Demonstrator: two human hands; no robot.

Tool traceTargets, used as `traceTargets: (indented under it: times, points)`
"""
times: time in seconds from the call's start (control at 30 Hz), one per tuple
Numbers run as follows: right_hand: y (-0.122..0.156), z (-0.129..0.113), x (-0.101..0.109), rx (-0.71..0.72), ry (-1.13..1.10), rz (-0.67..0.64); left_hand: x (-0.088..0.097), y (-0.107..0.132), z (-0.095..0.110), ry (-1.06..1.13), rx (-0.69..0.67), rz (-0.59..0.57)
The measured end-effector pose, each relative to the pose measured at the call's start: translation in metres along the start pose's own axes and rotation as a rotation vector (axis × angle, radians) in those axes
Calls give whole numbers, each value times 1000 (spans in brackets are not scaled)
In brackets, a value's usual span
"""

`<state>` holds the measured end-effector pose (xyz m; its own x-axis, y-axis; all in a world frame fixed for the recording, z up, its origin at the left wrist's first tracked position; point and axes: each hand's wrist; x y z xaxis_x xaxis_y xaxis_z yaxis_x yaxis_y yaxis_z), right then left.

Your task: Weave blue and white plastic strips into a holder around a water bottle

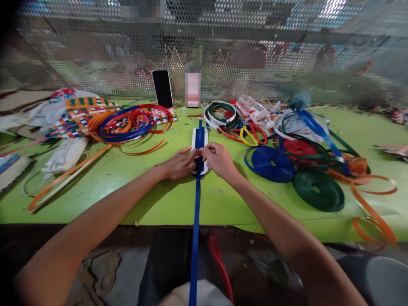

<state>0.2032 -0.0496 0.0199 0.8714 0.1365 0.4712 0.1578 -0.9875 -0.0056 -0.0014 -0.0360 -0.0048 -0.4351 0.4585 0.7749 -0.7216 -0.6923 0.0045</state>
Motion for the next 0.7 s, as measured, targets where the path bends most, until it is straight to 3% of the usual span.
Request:
traceTargets:
  times: [0.1,0.27,0.47,0.7]
  points:
    - [4,5,0,107,258,-17,2,-2,-1,39,36,10]
    - [11,9,-4,401,617,-63,1,-6,-10,31,-21,25]
    - [13,9,6,654,652,-236,3,-9,-10,111,-55,-18]
    - [10,11,10,649,581,-314,1,-9,-8,189,-38,87]
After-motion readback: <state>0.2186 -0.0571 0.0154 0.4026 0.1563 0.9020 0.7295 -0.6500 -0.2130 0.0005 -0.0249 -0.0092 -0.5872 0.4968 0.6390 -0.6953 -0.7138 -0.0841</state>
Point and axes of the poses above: each hand's wrist, its own y-axis away from the middle knuckle, its own x-axis out of the back of the hand, z = x × y, and after that the axes turned 13 degrees about y, right-handed
